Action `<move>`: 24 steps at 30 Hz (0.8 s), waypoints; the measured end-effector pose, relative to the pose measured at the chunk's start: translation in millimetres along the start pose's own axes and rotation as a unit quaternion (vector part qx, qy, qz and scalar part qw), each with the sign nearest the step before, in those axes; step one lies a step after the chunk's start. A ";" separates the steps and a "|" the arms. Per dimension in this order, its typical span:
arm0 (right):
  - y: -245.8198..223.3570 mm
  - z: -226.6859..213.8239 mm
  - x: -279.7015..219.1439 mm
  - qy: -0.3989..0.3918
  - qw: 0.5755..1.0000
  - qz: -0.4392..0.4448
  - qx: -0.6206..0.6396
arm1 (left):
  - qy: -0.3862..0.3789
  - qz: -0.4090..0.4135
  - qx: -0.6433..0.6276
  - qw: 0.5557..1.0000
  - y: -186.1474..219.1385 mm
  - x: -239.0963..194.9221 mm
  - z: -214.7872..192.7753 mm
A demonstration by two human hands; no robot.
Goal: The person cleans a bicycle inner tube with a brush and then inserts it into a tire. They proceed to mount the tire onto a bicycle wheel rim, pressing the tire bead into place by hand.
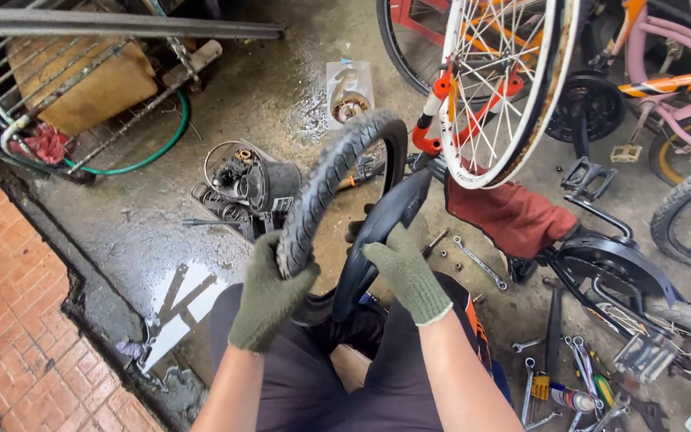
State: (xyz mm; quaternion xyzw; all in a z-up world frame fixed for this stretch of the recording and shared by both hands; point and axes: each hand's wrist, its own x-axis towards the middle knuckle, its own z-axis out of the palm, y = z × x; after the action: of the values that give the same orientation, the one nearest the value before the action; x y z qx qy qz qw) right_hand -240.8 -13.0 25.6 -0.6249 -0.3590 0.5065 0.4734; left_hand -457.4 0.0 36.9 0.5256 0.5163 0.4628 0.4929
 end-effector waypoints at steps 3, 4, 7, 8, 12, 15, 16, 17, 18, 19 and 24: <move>-9.3 16.3 1.5 -0.001 0.999 0.012 0.044 | -0.024 -0.012 0.017 0.999 6.5 -10.9 4.0; 0.7 13.3 7.4 -0.003 0.999 0.020 0.025 | -0.030 -0.042 0.055 0.997 11.3 -13.6 6.0; -29.5 38.3 -8.4 0.054 0.997 0.041 0.030 | -0.047 -0.072 0.108 0.990 17.4 -14.7 8.7; -49.5 51.9 -19.2 0.115 0.990 0.055 0.053 | -0.059 -0.069 0.122 0.988 17.8 -13.9 9.3; -15.1 19.9 1.1 0.002 0.998 -0.035 -0.055 | -0.097 -0.052 0.116 0.987 -1.5 -9.1 13.8; -22.0 15.1 0.2 -0.024 0.999 -0.007 0.024 | -0.106 -0.058 0.113 0.986 5.3 -6.6 16.7; -27.6 14.1 -2.2 -0.039 0.996 -0.009 0.082 | -0.107 -0.083 0.136 0.981 11.9 -6.0 19.2; -32.5 13.2 -5.4 -0.054 0.989 -0.009 0.139 | -0.107 -0.109 0.158 0.975 18.1 -6.2 21.5; -30.3 14.3 -6.1 -0.056 0.989 -0.007 0.140 | -0.106 -0.111 0.160 0.975 18.6 -6.8 21.5; -28.2 14.4 -6.5 -0.082 0.968 -0.005 0.236 | -0.110 -0.109 0.139 0.978 19.1 -7.1 22.5; -11.9 14.8 -6.1 -0.142 0.917 -0.044 0.370 | -0.111 -0.111 0.106 0.982 24.0 -9.2 24.5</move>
State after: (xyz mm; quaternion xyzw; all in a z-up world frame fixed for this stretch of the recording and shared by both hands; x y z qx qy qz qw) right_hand -256.2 -11.8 38.2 -0.3106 -0.2366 0.6651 0.6365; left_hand -431.3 -9.7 58.9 0.5621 0.5598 0.2866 0.5372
